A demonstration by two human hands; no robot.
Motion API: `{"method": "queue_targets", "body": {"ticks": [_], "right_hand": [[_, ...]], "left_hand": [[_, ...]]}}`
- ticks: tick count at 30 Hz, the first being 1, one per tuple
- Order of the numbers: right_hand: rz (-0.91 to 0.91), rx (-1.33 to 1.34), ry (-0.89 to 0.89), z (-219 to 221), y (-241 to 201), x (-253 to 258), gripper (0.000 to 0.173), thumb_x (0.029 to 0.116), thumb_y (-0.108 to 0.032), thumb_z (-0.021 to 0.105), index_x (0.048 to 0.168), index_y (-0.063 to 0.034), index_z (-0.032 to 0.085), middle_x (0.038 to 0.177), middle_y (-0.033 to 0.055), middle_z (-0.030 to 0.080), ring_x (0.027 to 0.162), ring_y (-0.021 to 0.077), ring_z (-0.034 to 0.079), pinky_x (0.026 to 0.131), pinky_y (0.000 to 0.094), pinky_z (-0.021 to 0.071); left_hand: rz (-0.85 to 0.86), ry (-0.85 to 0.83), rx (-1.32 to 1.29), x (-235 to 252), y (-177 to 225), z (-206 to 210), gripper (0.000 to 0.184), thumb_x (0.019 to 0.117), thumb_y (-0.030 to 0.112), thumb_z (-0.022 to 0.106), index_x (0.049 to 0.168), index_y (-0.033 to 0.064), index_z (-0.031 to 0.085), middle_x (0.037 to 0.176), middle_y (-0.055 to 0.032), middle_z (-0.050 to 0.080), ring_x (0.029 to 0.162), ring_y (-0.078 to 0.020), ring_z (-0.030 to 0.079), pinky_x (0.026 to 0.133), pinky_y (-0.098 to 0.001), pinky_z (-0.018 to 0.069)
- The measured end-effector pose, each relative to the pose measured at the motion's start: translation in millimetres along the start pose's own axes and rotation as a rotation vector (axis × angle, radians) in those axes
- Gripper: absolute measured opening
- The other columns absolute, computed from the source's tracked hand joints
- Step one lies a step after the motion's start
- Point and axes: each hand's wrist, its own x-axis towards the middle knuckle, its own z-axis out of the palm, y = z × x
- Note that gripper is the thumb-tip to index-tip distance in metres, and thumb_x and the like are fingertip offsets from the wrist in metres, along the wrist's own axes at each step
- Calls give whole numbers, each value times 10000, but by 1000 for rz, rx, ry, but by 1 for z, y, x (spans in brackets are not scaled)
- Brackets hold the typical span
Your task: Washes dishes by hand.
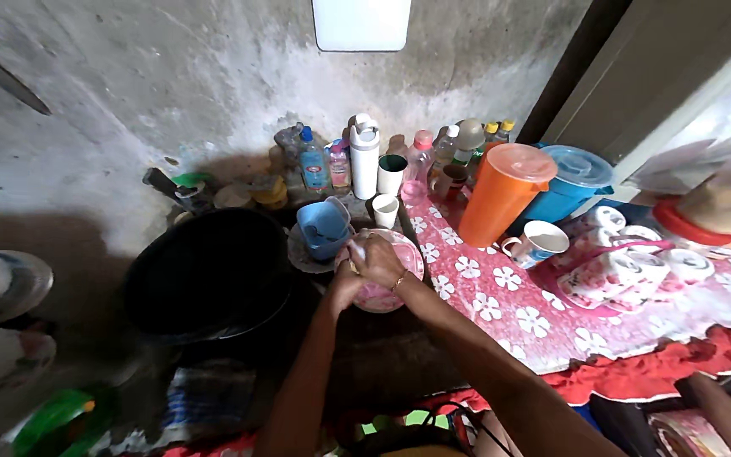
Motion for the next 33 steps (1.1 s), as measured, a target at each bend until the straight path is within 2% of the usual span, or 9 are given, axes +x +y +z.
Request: {"method": "queue_targets", "body": {"ticks": [5, 10, 14, 16, 21, 23, 27, 30, 33], "right_hand": [[319, 67, -112, -7, 18, 10, 458, 1107, -271, 411, 1249, 102, 635, 1240, 308, 649, 1228, 415, 610, 1080, 543, 437], [165, -31, -127, 4, -14, -1, 423, 1032, -298, 552, 1163, 77, 698, 1184, 280, 686, 1181, 414, 636, 1046, 550, 458], [355, 66, -136, -5, 15, 13, 392, 1061, -272, 535, 1147, 78, 692, 1141, 294, 681, 1137, 422, 640, 1019, 572, 462], [386, 21, -150, -7, 18, 13, 405, 1065, -284, 519, 1137, 73, 695, 1148, 289, 683, 1155, 415, 639, 1023, 565, 460], [196, -21, -105, -2, -7, 1, 441, 1010, -360, 596, 1132, 47, 716, 1119, 263, 709, 1128, 414, 658, 1005, 579, 468], [223, 51, -91, -1, 3, 7, 419, 1022, -353, 600, 1125, 36, 716, 1066, 256, 711, 1068, 414, 671, 962, 592, 487], [394, 64, -92, -9, 39, 19, 398, 1074, -310, 518, 1222, 32, 657, 1128, 269, 685, 1111, 419, 650, 991, 590, 472], [378, 39, -96, -11, 19, 11, 381, 1070, -273, 510, 1207, 49, 660, 1124, 269, 688, 1119, 406, 654, 1001, 558, 474], [208, 54, -43, -1, 1, 9, 316, 1024, -206, 568, 1176, 46, 682, 1057, 269, 708, 1074, 421, 672, 997, 581, 474]], "left_hand": [[66, 104, -32, -7, -18, 10, 522, 928, -119, 576, 1424, -158, 422, 1365, -291, 561, 1234, -234, 594, 1056, -332, 486], [-32, 191, -75, -9, -18, 18, 529, 864, -148, 661, 1355, -144, 465, 1251, -242, 602, 1101, -189, 625, 955, -319, 533], [64, 188, -82, -14, -23, 20, 509, 909, -145, 585, 1396, -175, 441, 1326, -297, 578, 1181, -220, 612, 1014, -316, 504], [88, 217, -100, -14, -28, 22, 474, 889, -157, 592, 1347, -188, 473, 1263, -287, 604, 1118, -190, 628, 963, -293, 523], [111, 179, -46, -7, -20, 18, 420, 855, -136, 671, 1250, -169, 535, 1135, -199, 651, 1000, -109, 646, 887, -252, 547], [131, 167, -3, -3, -24, 14, 425, 880, -98, 630, 1290, -161, 536, 1184, -226, 654, 1058, -150, 652, 936, -286, 539], [87, 192, 34, -8, -24, 10, 482, 918, -72, 595, 1374, -171, 473, 1315, -308, 585, 1209, -265, 608, 1042, -359, 494], [116, 176, 48, -3, -23, 11, 443, 891, -84, 628, 1314, -172, 529, 1244, -277, 634, 1144, -215, 639, 1002, -331, 517], [135, 185, 22, 0, -19, 15, 401, 889, -90, 647, 1271, -165, 550, 1194, -237, 650, 1083, -147, 643, 959, -278, 527]]}}
